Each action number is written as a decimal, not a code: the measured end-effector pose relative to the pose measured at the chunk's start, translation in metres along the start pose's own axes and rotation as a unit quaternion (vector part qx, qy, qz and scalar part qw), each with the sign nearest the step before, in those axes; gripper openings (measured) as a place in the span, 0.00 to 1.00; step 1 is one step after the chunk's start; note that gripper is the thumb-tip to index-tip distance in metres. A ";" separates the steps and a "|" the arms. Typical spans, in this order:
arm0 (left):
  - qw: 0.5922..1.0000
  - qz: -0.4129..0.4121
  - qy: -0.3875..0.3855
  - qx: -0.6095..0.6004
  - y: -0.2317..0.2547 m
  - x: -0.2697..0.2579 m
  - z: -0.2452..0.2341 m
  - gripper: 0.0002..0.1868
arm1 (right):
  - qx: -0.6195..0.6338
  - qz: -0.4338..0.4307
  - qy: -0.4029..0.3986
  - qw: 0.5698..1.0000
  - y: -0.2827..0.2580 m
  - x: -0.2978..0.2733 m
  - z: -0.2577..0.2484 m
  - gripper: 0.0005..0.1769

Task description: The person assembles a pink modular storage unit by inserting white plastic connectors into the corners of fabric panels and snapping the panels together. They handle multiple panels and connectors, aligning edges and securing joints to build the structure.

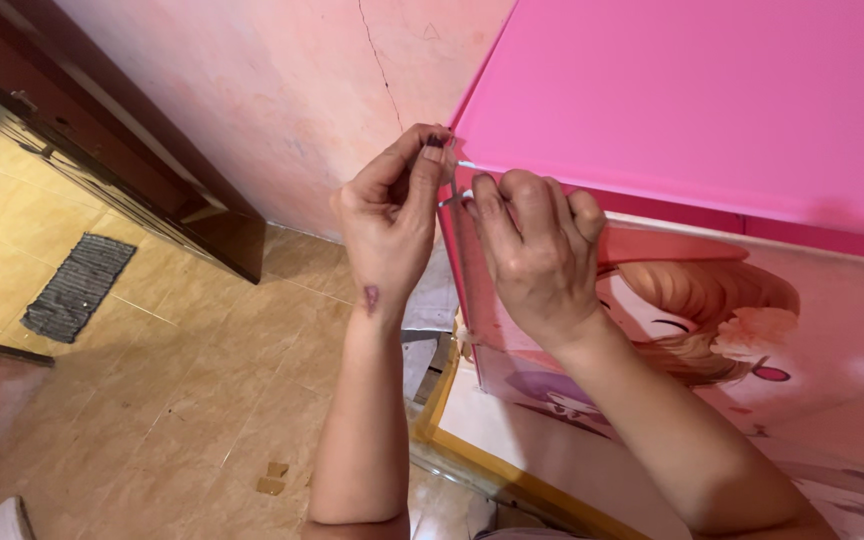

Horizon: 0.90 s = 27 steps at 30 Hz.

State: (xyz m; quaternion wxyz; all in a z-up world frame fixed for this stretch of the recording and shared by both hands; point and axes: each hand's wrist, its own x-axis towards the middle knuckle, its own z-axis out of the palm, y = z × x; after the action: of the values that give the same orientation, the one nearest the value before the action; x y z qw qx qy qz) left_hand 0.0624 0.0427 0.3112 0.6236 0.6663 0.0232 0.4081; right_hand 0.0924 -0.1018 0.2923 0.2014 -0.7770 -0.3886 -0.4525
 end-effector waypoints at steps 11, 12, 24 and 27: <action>0.999 -0.013 0.008 0.050 0.003 0.001 -0.001 0.10 | -0.037 0.056 -0.022 0.998 -0.013 -0.001 0.006 0.10; 0.999 -0.005 0.007 0.038 0.002 0.001 0.000 0.10 | -0.039 0.059 -0.028 0.997 -0.013 -0.002 0.006 0.10; 1.000 0.000 -0.010 0.008 0.003 0.002 -0.002 0.10 | 0.002 0.084 -0.008 0.996 -0.020 0.003 0.011 0.15; 1.000 0.005 -0.010 0.014 0.004 0.002 -0.003 0.10 | -0.044 0.085 -0.010 0.995 -0.022 0.001 0.016 0.10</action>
State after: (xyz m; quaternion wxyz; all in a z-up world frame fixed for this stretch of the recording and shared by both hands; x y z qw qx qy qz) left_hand 0.0604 0.0451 0.3148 0.6121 0.6792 0.0197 0.4045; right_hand 0.0840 -0.0769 0.2838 0.2008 -0.8199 -0.3033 -0.4421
